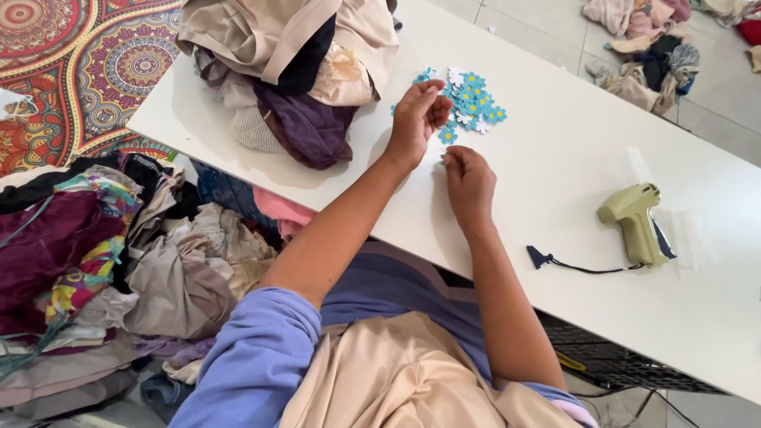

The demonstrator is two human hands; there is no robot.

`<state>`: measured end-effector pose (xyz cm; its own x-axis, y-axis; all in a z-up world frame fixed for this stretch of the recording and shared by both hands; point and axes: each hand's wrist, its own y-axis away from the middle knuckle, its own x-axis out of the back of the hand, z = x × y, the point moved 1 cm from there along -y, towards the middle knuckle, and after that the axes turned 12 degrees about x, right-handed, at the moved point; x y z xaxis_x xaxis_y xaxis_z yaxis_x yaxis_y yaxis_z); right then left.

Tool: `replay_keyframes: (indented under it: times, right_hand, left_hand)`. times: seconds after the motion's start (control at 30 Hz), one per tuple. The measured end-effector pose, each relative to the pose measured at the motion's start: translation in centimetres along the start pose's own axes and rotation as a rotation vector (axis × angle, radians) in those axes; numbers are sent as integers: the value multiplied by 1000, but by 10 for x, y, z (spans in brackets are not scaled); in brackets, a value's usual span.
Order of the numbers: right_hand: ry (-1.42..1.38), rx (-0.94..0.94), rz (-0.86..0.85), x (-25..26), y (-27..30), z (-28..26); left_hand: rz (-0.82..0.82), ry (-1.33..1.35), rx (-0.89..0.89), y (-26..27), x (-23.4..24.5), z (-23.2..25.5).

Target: Attaching decorative flower cutouts to lingerie items using a hot glue gun.

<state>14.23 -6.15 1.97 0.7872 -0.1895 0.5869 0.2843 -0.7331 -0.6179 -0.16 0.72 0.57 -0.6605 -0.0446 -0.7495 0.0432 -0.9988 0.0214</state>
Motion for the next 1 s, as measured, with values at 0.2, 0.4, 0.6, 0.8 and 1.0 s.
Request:
replay_keyframes:
  times: [0.2, 0.4, 0.6, 0.8, 1.0]
  right_hand:
    - [75, 103, -18, -5, 6, 31]
    - [182, 146, -97, -1, 16, 66]
    - [115, 114, -102, 10, 8, 7]
    - [154, 108, -125, 7, 7, -9]
    - [168, 104, -125, 5, 7, -10]
  left_hand:
    - [-16, -665, -378, 24, -26, 15]
    - [-222, -1783, -745, 81, -11, -48]
    - [137, -1531, -1277, 273, 63, 85]
    - [963, -1581, -43, 311, 342, 57]
    - [1008, -1910, 775, 269, 354, 71]
